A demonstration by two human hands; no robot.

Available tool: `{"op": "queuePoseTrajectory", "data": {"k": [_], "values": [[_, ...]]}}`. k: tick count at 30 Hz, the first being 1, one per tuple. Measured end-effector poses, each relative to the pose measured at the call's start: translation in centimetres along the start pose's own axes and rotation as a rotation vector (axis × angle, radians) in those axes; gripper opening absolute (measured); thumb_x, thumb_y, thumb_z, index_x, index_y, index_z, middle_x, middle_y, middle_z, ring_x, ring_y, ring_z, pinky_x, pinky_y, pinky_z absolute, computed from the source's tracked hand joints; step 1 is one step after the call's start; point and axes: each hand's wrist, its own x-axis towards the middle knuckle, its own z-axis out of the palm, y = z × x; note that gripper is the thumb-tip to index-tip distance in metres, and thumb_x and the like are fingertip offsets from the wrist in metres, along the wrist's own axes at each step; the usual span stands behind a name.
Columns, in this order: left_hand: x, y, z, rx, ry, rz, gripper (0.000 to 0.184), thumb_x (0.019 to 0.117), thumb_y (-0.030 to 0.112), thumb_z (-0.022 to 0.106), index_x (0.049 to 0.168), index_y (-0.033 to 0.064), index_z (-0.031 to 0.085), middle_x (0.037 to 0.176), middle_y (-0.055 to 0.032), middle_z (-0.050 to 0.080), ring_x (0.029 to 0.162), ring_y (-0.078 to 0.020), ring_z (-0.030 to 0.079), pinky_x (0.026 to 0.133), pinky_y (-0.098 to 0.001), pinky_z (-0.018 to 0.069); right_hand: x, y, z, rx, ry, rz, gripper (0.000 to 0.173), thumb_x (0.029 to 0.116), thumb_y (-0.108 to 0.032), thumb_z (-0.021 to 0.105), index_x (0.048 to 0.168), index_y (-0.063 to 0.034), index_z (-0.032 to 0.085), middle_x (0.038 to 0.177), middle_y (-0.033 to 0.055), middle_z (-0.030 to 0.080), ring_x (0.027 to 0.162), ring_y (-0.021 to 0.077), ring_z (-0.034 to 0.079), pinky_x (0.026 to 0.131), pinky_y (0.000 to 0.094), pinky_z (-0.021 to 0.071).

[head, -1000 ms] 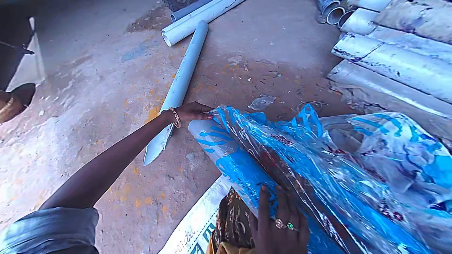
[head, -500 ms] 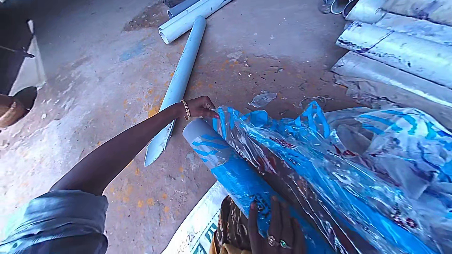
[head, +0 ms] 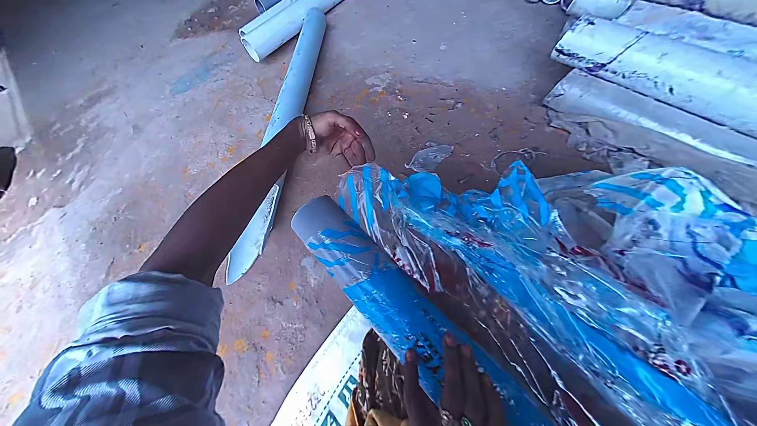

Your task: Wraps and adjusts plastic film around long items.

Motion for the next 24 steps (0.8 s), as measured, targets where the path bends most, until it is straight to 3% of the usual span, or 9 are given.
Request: {"op": "queuePoseTrajectory", "data": {"k": [2, 4, 6, 9, 11, 16, 19, 22, 24], "values": [[-2.3, 0.8, -0.5, 0.099, 0.101, -0.069, 0.063, 0.1031, 0.032, 0.013, 0.098, 0.0087, 0.072, 0.094, -0.0060, 0.079, 0.091, -0.0198, 0.077, 0.086, -0.0372, 0.0608, -1.1, -0.2, 0.8, 0.014, 0.014, 0.014, 0.045, 0.1092, -0.038, 0.027, 0.147, -0.0261, 0.048, 0.155, 0.0187, 0.042, 0.153, 0.0292, 0.026, 0.125, 0.0464, 0.0075], [-3.6, 0.9, 1.6, 0.361, 0.148, -0.339, 0.050, 0.1098, 0.024, 0.026, 0.112, -0.0031, 0.068, 0.108, -0.0100, 0.073, 0.104, -0.0174, 0.068, 0.097, -0.0357, 0.0502, -0.8, 0.0, 0.6, 0.018, 0.011, 0.001, 0.043, 0.1091, -0.036, 0.028, 0.144, -0.0250, 0.052, 0.154, 0.0196, 0.044, 0.152, 0.0304, 0.029, 0.123, 0.0465, 0.0106], [-4.2, 0.5, 4.9, 0.522, 0.070, -0.465, 0.024, 0.1063, 0.016, 0.051, 0.111, -0.0051, 0.062, 0.103, -0.0086, 0.063, 0.096, -0.0116, 0.058, 0.093, -0.0312, 0.0455, 0.0, -0.1, 0.1, 0.028, -0.009, -0.001, 0.038, 0.1100, -0.030, 0.031, 0.139, -0.0217, 0.054, 0.148, 0.0236, 0.048, 0.147, 0.0313, 0.036, 0.121, 0.0451, 0.0162], [-3.8, -2.2, 8.4, 0.444, 0.001, -0.296, 0.027, 0.0882, 0.017, 0.075, 0.105, -0.0016, 0.064, 0.090, -0.0023, 0.069, 0.083, -0.0055, 0.065, 0.081, -0.0254, 0.0532, -0.4, -0.8, 0.0, 0.039, -0.003, 0.063, 0.039, 0.1099, -0.029, 0.030, 0.139, -0.0233, 0.056, 0.148, 0.0196, 0.051, 0.146, 0.0304, 0.039, 0.122, 0.0455, 0.0164], [-3.2, -3.3, 9.3, 0.331, 0.026, -0.173, 0.007, 0.0916, 0.007, 0.071, 0.088, 0.0075, 0.065, 0.076, 0.0066, 0.070, 0.072, 0.0020, 0.066, 0.072, -0.0167, 0.0540, -0.3, -1.2, -0.9, 0.094, -0.013, 0.127, 0.042, 0.1099, -0.029, 0.029, 0.130, -0.0216, 0.066, 0.140, 0.0199, 0.062, 0.136, 0.0338, 0.052, 0.119, 0.0465, 0.0257], [-1.8, -2.7, 9.5, 0.536, 0.074, -0.189, 0.019, 0.0975, 0.014, 0.068, 0.082, 0.0041, 0.066, 0.069, 0.0053, 0.066, 0.063, 0.0038, 0.060, 0.064, -0.0156, 0.0480, -0.5, -0.8, -0.3, 0.044, -0.002, 0.033, 0.035, 0.1092, -0.027, 0.034, 0.134, -0.0253, 0.058, 0.142, 0.0230, 0.054, 0.143, 0.0330, 0.042, 0.120, 0.0443, 0.0192], [0.1, -3.4, 9.3, 0.480, 0.032, -0.310, 0.014, 0.0995, 0.014, 0.065, 0.096, 0.0008, 0.065, 0.079, 0.0010, 0.067, 0.071, -0.0003, 0.063, 0.070, -0.0200, 0.0518, -1.9, -1.9, 0.2, 0.084, -0.031, 0.085, 0.042, 0.1094, -0.027, 0.031, 0.140, -0.0275, 0.059, 0.155, 0.0188, 0.047, 0.152, 0.0303, 0.030, 0.125, 0.0440, 0.0090], [1.9, -4.1, 9.5, 0.421, -0.013, -0.407, 0.028, 0.0997, 0.008, 0.064, 0.125, -0.0028, 0.058, 0.103, -0.0065, 0.066, 0.088, -0.0045, 0.064, 0.085, -0.0237, 0.0539, -2.2, -2.0, 0.6, 0.052, -0.020, 0.034, 0.041, 0.1090, -0.026, 0.035, 0.141, -0.0230, 0.060, 0.152, 0.0208, 0.049, 0.150, 0.0325, 0.035, 0.123, 0.0445, 0.0171], [2.9, -4.2, 10.0, 0.425, -0.016, -0.491, 0.029, 0.0985, 0.003, 0.063, 0.126, -0.0060, 0.058, 0.108, -0.0129, 0.065, 0.092, -0.0113, 0.061, 0.088, -0.0297, 0.0504, -2.0, -1.5, 0.6, 0.018, -0.028, -0.038, 0.043, 0.1089, -0.025, 0.034, 0.146, -0.0210, 0.055, 0.155, 0.0226, 0.045, 0.151, 0.0333, 0.031, 0.124, 0.0458, 0.0120]]}}
